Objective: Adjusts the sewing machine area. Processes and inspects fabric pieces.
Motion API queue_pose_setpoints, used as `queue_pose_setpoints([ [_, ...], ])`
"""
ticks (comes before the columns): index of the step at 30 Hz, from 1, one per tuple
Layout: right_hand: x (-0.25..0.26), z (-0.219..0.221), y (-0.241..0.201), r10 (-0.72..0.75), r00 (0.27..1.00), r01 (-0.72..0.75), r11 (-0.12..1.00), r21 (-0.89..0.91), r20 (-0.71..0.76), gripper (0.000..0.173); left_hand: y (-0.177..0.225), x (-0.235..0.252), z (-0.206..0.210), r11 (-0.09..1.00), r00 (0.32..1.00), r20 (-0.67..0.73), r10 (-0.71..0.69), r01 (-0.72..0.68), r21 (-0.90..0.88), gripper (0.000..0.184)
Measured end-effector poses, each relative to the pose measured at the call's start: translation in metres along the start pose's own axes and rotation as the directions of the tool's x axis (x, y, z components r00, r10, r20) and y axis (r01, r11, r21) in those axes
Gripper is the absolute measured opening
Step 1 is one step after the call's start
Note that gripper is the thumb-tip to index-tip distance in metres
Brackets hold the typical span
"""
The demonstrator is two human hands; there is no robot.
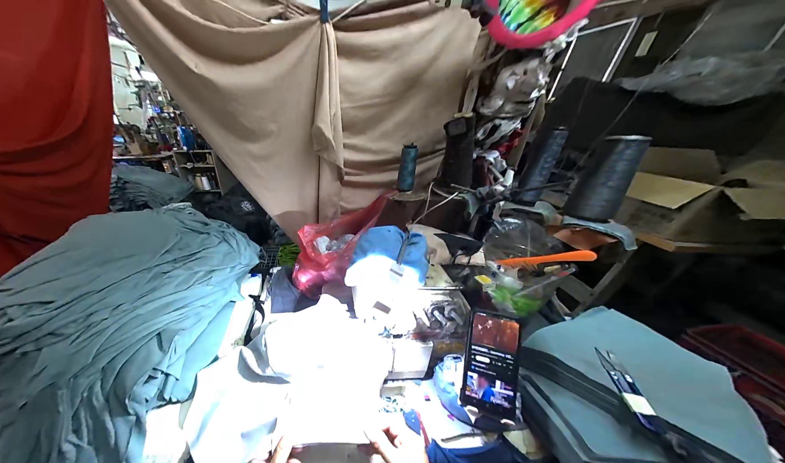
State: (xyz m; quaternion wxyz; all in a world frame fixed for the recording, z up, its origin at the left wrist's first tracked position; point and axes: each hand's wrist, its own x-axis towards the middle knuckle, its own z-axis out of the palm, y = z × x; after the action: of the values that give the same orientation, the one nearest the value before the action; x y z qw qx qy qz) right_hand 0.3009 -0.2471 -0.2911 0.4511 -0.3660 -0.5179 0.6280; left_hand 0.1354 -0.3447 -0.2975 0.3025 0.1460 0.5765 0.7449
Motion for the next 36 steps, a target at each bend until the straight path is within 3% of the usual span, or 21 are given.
queue_pose_setpoints([
  [5,0.056,0.001,-0.012,-0.027,0.999,0.022,0.992,-0.127,-0.039,0.008,0.018,0.021,0.031,0.999,1.0,0.027,-0.003,0.002,0.044,0.017],
  [7,0.073,0.007,-0.021,0.023,0.996,-0.035,0.991,-0.128,-0.087,0.008,0.023,0.032,0.044,0.999,1.0,0.002,-0.005,0.005,0.045,0.016],
  [11,0.088,0.017,-0.043,0.161,0.973,-0.183,0.975,-0.13,-0.165,0.011,0.026,0.049,0.057,0.992,1.0,-0.005,-0.016,0.016,0.122,0.017],
  [19,0.094,0.017,-0.043,0.167,0.965,-0.194,0.974,-0.12,-0.204,0.014,0.027,0.056,0.068,0.999,1.0,-0.013,-0.023,0.023,0.024,0.016],
  [22,0.082,0.009,-0.044,0.032,0.981,-0.08,0.964,-0.255,-0.189,0.01,0.029,0.062,0.079,0.998,0.997,-0.049,-0.06,0.06,-0.015,0.017],
  [24,0.065,-0.004,-0.05,-0.143,0.97,0.063,0.927,-0.369,-0.195,0.013,0.03,0.065,0.083,0.994,0.994,-0.048,-0.097,0.093,-0.063,0.021],
  [26,0.047,-0.03,-0.065,-0.391,0.904,0.265,0.83,-0.491,-0.174,0.008,0.03,0.065,0.082,0.986,0.993,-0.022,-0.113,0.11,-0.124,0.023],
  [28,0.038,-0.069,-0.089,-0.601,0.773,0.381,0.695,-0.61,-0.203,0.014,0.028,0.064,0.08,0.976,0.993,-0.006,-0.12,0.117,-0.182,0.024],
  [29,0.039,-0.097,-0.101,-0.661,0.716,0.364,0.63,-0.686,-0.227,0.019,0.028,0.062,0.078,0.97,0.991,-0.001,-0.131,0.128,-0.206,0.025],
  [31,0.046,-0.154,-0.126,-0.696,0.666,0.185,0.505,-0.843,-0.27,0.027,0.026,0.057,0.074,0.947,0.989,0.009,-0.145,0.142,-0.289,0.022],
  [34,0.065,-0.232,-0.144,-0.578,0.74,-0.146,0.363,-0.92,-0.346,0.037,0.03,0.046,0.073,0.937,0.991,0.001,-0.135,0.128,-0.325,0.021],
  [36,0.077,-0.256,-0.144,-0.513,0.769,-0.277,0.27,-0.922,-0.381,0.043,0.033,0.036,0.068,0.965,0.998,0.051,-0.038,0.05,-0.259,0.024],
])
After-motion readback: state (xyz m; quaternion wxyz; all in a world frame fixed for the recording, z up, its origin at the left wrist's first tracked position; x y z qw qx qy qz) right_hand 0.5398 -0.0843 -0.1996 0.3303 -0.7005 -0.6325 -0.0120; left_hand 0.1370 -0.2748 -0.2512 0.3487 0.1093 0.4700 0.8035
